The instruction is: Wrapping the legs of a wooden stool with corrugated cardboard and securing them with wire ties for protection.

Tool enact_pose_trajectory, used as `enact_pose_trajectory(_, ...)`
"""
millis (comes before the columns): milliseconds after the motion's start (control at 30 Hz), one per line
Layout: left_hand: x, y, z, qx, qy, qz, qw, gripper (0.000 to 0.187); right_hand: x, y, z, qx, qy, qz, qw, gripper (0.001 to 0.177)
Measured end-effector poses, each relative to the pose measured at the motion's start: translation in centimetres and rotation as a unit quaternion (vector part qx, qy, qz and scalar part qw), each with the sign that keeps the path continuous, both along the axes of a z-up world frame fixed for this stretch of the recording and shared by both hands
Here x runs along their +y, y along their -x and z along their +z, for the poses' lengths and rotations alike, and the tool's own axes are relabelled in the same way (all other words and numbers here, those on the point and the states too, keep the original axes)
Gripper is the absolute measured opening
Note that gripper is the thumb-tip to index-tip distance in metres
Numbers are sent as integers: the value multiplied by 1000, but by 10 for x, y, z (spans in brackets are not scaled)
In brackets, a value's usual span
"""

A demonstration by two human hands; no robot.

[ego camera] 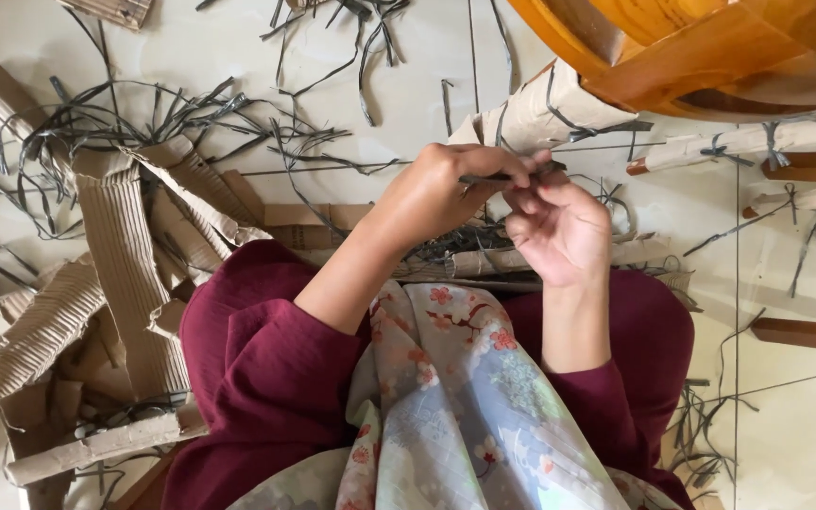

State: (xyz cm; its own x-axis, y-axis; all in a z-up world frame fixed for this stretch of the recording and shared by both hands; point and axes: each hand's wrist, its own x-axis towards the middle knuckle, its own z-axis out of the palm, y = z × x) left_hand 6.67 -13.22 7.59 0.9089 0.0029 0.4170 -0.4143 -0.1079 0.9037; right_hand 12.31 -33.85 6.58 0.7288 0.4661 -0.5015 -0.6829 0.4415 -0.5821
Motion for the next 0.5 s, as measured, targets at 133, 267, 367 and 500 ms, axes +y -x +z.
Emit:
enact_pose_trajectory(133,0,-1,0,-1,-17,2,1000,17,4,2,-2,-29,10,7,1000,15)
enact_pose_trajectory(267,1,1,1,-19,-54,7,998,15,13,7,-2,-50,40,-23,998,18)
enact_pose_trajectory(367,3,3,0,-21,-57,4,998,17,15,9,-5,-34,25,-47,998,15)
enact_pose_trajectory(500,4,2,-1,-43,-70,5,997,21,8,9,-8,-108,46,-17,993,18)
